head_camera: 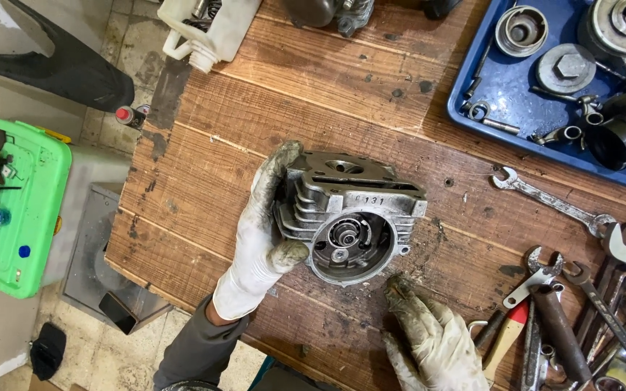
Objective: Cleaning and inspecting a motorcycle engine cylinder block and its internal components on a workbench.
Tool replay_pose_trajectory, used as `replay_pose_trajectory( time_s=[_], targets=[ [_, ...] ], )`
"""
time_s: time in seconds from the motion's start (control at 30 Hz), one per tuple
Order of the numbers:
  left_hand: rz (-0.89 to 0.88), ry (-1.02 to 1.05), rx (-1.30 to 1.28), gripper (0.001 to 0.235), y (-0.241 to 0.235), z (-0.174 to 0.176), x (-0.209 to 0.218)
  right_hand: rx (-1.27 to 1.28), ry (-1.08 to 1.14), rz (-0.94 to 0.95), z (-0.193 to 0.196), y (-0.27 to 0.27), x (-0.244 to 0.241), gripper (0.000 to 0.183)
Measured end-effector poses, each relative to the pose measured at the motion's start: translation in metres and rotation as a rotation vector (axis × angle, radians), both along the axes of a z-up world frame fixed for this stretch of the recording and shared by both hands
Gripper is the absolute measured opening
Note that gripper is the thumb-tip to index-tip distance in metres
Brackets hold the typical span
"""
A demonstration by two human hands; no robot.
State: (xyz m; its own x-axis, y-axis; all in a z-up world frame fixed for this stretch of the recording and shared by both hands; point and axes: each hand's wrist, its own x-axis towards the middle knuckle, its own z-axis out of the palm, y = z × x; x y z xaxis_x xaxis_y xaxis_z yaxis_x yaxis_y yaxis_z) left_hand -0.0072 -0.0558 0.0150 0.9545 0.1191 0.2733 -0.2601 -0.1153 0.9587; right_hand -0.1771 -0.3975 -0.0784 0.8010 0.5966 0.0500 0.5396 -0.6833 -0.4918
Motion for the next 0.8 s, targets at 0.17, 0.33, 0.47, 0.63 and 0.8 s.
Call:
replay_pose_trajectory(
  time_s=[0.17, 0.33, 0.47, 0.63, 0.8],
  targets=[
    [-0.007, 0.034, 0.114, 0.107, -0.002, 0.009, -0.002, 0.021, -0.014, -0.015, 0.017, 0.037, 0.089, 0.068],
    [0.004, 0.022, 0.120, 0.105, -0.004, 0.008, -0.002, 0.031, -0.014, -0.025, 0.018, 0.039, 0.089, 0.062],
    [0.011, 0.024, 0.149, 0.105, -0.004, 0.009, -0.003, 0.112, -0.046, 0.012, 0.030, 0.045, 0.101, 0.061],
    [0.051, 0.050, 0.232, 0.094, -0.006, 0.022, -0.005, 0.193, -0.043, 0.047, 0.041, 0.051, 0.103, 0.062],
    [0.057, 0.065, 0.049, 0.119, -0.010, -0.001, -0.002, 0.194, -0.009, 0.115, 0.009, 0.047, 0.102, 0.053]
  ],
)
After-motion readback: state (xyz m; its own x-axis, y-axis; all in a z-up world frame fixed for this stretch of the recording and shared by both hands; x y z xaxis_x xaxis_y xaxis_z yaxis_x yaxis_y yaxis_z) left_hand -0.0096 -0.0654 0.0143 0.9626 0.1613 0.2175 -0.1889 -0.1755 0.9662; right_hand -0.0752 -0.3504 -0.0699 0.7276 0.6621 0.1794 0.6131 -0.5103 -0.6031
